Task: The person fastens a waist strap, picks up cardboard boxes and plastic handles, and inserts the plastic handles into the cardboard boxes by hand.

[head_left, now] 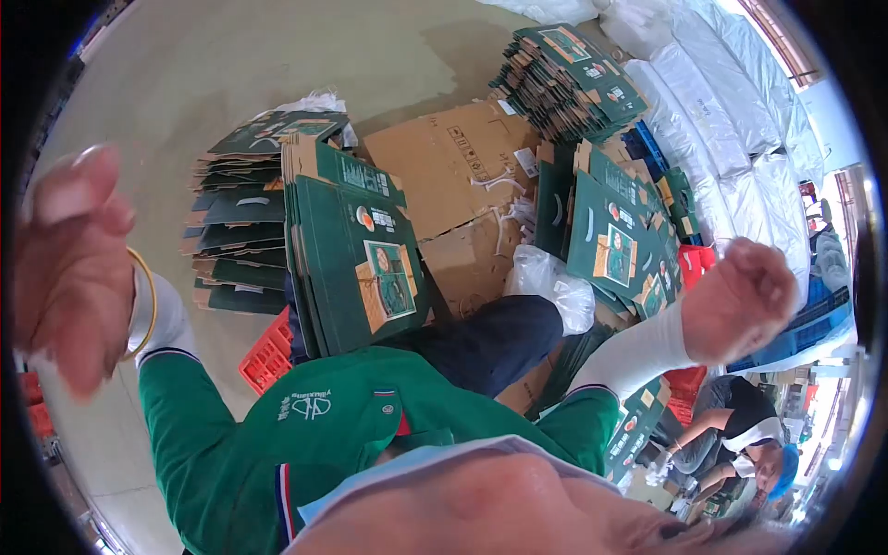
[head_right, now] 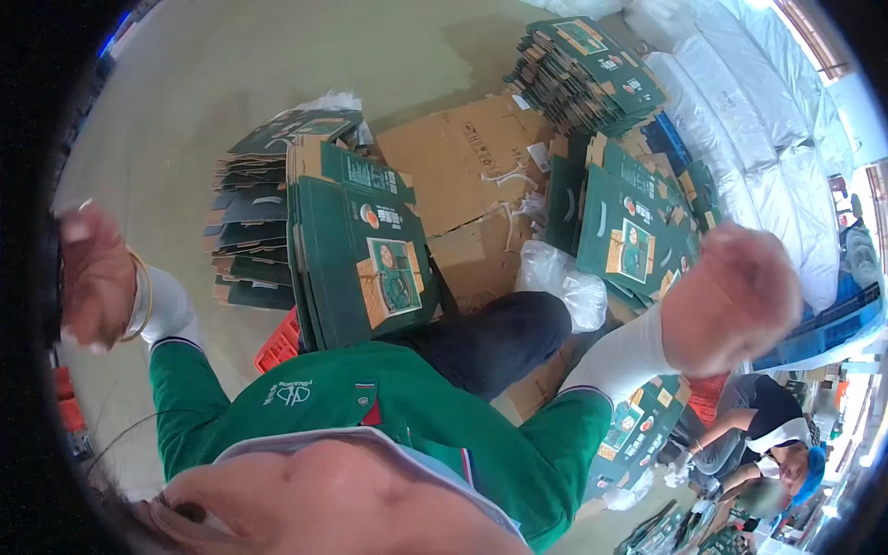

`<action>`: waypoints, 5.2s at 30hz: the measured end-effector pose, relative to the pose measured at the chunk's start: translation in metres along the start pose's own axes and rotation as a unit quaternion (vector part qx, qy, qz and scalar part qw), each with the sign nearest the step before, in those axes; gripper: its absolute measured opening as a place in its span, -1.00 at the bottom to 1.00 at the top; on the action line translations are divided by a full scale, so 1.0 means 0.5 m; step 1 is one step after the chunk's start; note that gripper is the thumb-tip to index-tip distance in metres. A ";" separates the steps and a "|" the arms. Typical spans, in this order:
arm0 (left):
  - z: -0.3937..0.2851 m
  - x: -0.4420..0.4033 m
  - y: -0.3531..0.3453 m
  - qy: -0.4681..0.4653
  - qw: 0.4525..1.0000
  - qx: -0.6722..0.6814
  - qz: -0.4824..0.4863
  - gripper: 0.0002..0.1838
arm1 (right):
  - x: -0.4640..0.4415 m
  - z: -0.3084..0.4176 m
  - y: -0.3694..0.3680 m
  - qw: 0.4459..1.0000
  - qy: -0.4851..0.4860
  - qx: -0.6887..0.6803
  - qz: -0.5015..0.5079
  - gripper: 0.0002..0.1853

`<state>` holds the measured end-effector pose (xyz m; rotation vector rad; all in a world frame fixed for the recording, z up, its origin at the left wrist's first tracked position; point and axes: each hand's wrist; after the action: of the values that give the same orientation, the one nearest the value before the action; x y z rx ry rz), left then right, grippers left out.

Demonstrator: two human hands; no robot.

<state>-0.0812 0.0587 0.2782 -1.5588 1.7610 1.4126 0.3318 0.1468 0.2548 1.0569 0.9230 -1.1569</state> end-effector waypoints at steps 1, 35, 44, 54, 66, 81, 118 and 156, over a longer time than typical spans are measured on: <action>0.004 -0.007 -0.001 -0.015 1.000 0.001 -0.002 -0.53 | -0.024 0.019 0.002 0.998 0.032 -0.030 0.040 -0.59; -0.135 -0.020 0.008 -0.275 0.952 -0.085 0.100 -0.55 | -0.082 0.171 -0.081 0.962 0.225 -0.068 0.142 -0.64; -0.101 -0.019 0.005 -0.275 0.953 -0.042 0.122 -0.53 | -0.044 0.142 -0.074 0.958 0.196 -0.162 0.133 -0.62; -0.066 -0.010 -0.001 -0.226 0.969 -0.057 0.086 -0.52 | 0.027 0.094 -0.067 0.984 0.081 -0.151 -0.042 -0.71; 0.002 0.062 -0.020 -0.204 0.947 0.130 -0.211 -0.54 | 0.102 0.021 -0.077 0.973 0.000 -0.228 -0.045 -0.54; 0.063 0.025 0.005 0.087 0.976 -0.188 0.068 -0.80 | 0.175 -0.091 -0.072 0.932 -0.335 -0.091 0.100 -0.53; 0.095 0.085 0.016 0.345 0.886 -0.200 0.235 -0.71 | 0.215 -0.101 -0.057 0.866 -0.458 -0.051 0.192 -0.76; 0.084 0.048 -0.068 0.283 0.926 -0.125 0.216 -0.80 | 0.319 -0.082 -0.071 0.855 -0.508 -0.096 0.041 -0.76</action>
<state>-0.0708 0.0873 0.2271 -1.9386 2.4673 1.5282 0.3238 0.1440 0.0865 0.2038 0.1282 -1.2867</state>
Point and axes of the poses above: each hand's wrist, its own x-axis away from the middle knuckle, its own y-axis out of the back of the hand, z = x × y, and after that the axes turned 13 degrees about z, right-handed
